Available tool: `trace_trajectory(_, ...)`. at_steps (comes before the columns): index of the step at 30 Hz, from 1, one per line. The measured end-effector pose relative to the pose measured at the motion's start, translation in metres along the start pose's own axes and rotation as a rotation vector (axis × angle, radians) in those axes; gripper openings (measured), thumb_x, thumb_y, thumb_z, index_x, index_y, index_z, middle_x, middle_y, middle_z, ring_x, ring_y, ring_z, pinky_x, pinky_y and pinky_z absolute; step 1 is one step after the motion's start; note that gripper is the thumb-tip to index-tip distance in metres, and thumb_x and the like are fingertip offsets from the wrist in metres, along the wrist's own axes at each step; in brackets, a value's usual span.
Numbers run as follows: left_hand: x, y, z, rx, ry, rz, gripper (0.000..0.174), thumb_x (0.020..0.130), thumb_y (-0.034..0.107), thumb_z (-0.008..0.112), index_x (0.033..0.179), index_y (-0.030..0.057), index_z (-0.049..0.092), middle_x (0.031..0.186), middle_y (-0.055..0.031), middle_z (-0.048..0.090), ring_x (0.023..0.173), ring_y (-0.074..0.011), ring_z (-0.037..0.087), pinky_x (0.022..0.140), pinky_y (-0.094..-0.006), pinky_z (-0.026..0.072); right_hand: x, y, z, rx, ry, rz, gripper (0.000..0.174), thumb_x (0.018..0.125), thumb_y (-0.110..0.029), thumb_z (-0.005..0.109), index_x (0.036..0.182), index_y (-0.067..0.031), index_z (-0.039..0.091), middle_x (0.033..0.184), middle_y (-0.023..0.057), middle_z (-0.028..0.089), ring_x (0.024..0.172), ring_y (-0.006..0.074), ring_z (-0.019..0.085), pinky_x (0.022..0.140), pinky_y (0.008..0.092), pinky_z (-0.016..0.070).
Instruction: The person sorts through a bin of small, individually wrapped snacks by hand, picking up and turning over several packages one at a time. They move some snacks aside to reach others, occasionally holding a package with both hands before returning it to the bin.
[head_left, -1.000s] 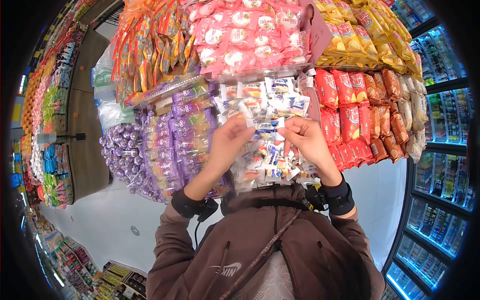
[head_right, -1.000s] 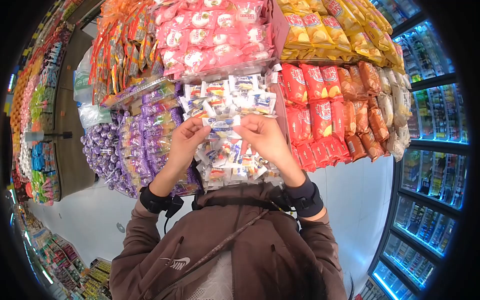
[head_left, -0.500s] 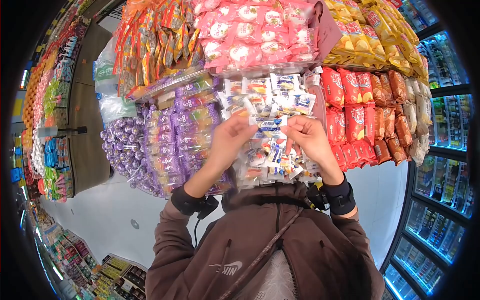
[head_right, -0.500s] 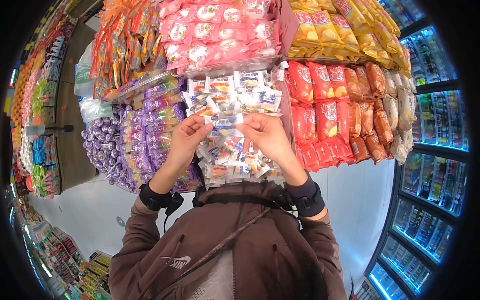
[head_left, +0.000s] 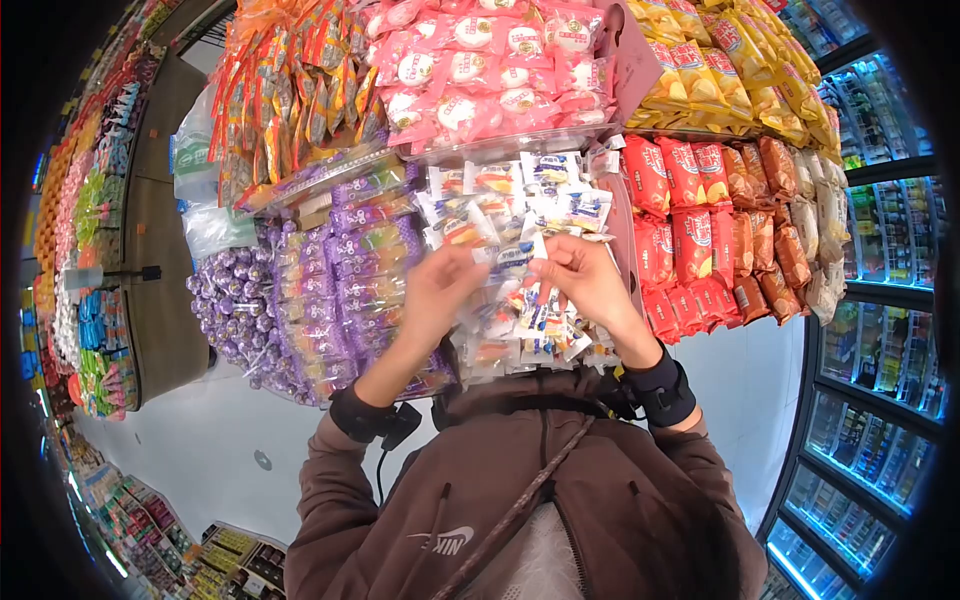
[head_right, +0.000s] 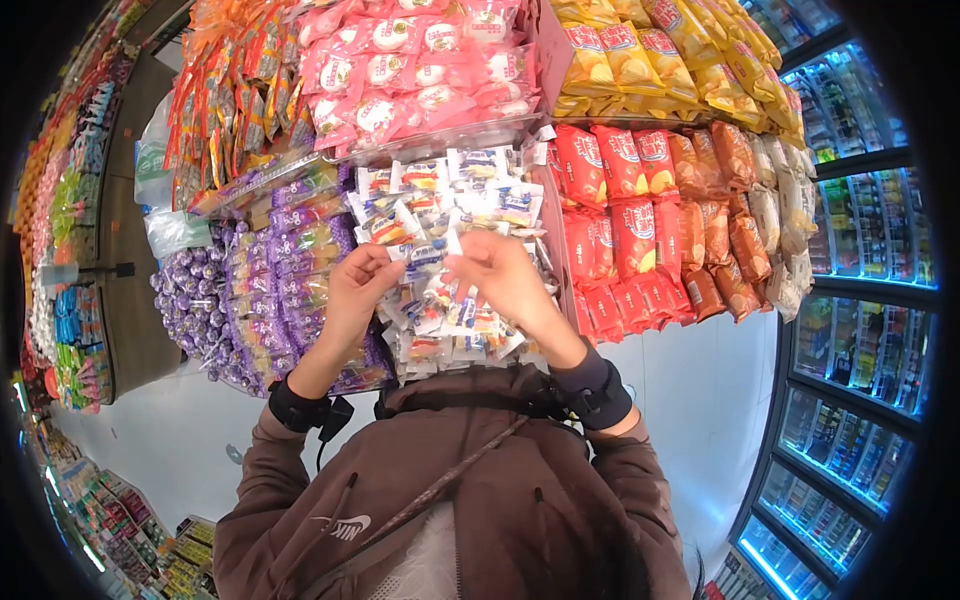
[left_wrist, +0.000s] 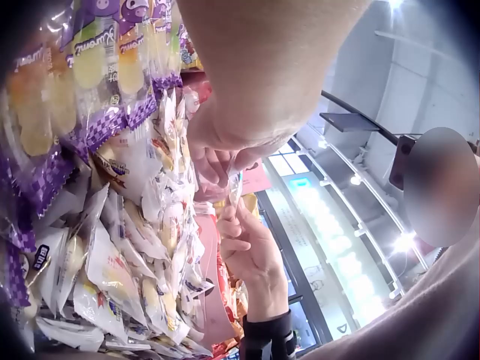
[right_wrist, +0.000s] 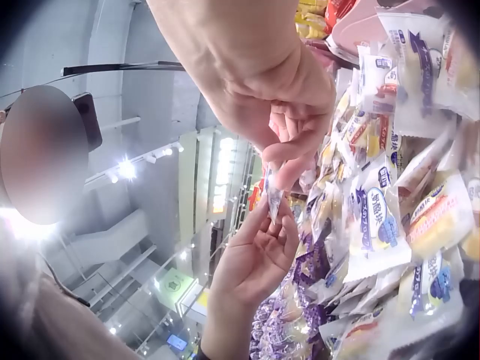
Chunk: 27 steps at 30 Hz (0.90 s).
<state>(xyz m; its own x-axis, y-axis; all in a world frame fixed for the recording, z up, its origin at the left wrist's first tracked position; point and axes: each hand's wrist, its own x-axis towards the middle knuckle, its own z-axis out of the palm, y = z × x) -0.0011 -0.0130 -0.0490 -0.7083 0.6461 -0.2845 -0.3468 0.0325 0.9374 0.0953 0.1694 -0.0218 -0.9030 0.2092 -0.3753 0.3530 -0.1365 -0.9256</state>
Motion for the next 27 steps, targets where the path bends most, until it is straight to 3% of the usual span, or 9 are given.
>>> trace_trajectory(6, 0.002, 0.001, -0.003, -0.025, -0.077, 0.136, 0.025, 0.087, 0.009, 0.054, 0.11, 0.0025, 0.049, 0.099, -0.0075, 0.061, 0.086, -0.0138, 0.059, 0.074, -0.0258, 0.0452, 0.038, -0.031, -0.042, -0.093, 0.24, -0.078, 0.013, 0.086, -0.013, 0.055, 0.084, 0.0003, 0.054, 0.074, 0.0081, 0.065, 0.053, 0.0072, 0.057, 0.042, 0.0187, 0.0399)
trace_trajectory(9, 0.0, 0.003, -0.008, -0.059, -0.067, 0.079, 0.026, 0.084, 0.001, 0.055, 0.109, 0.0, 0.049, 0.099, -0.0083, 0.06, 0.088, -0.0127, 0.058, 0.078, -0.0254, 0.0457, 0.055, -0.028, -0.05, -0.063, 0.27, -0.043, 0.013, 0.083, -0.008, 0.054, 0.088, 0.0037, 0.054, 0.075, 0.01, 0.065, 0.056, 0.0092, 0.058, 0.044, 0.021, 0.0429)
trace_trajectory(14, -0.003, 0.0, -0.014, -0.036, -0.047, 0.09, 0.024, 0.087, 0.01, 0.055, 0.109, 0.0021, 0.05, 0.096, -0.0069, 0.061, 0.086, -0.0137, 0.059, 0.074, -0.0257, 0.0452, 0.069, -0.026, -0.048, -0.026, 0.323, 0.001, 0.02, 0.082, -0.005, 0.051, 0.096, 0.0086, 0.051, 0.08, 0.0141, 0.064, 0.061, 0.0146, 0.06, 0.048, 0.0245, 0.0466)
trace_trajectory(24, -0.007, 0.003, -0.024, -0.041, -0.012, 0.078, 0.021, 0.087, 0.01, 0.054, 0.106, 0.0018, 0.05, 0.095, -0.0069, 0.061, 0.085, -0.0142, 0.058, 0.073, -0.0262, 0.0459, 0.067, -0.024, -0.049, -0.019, 0.345, 0.033, 0.035, 0.082, -0.01, 0.053, 0.11, 0.008, 0.043, 0.084, 0.0132, 0.063, 0.065, 0.0171, 0.061, 0.051, 0.0274, 0.0493)
trace_trajectory(27, -0.005, 0.004, -0.028, -0.006, -0.004, 0.161, 0.019, 0.085, 0.009, 0.057, 0.102, 0.0025, 0.053, 0.095, -0.0059, 0.061, 0.084, -0.0122, 0.058, 0.073, -0.0263, 0.0459, 0.055, -0.029, -0.044, -0.029, 0.35, -0.024, 0.036, 0.084, -0.01, 0.052, 0.114, 0.006, 0.041, 0.085, 0.0127, 0.062, 0.065, 0.0161, 0.06, 0.05, 0.0265, 0.0489)
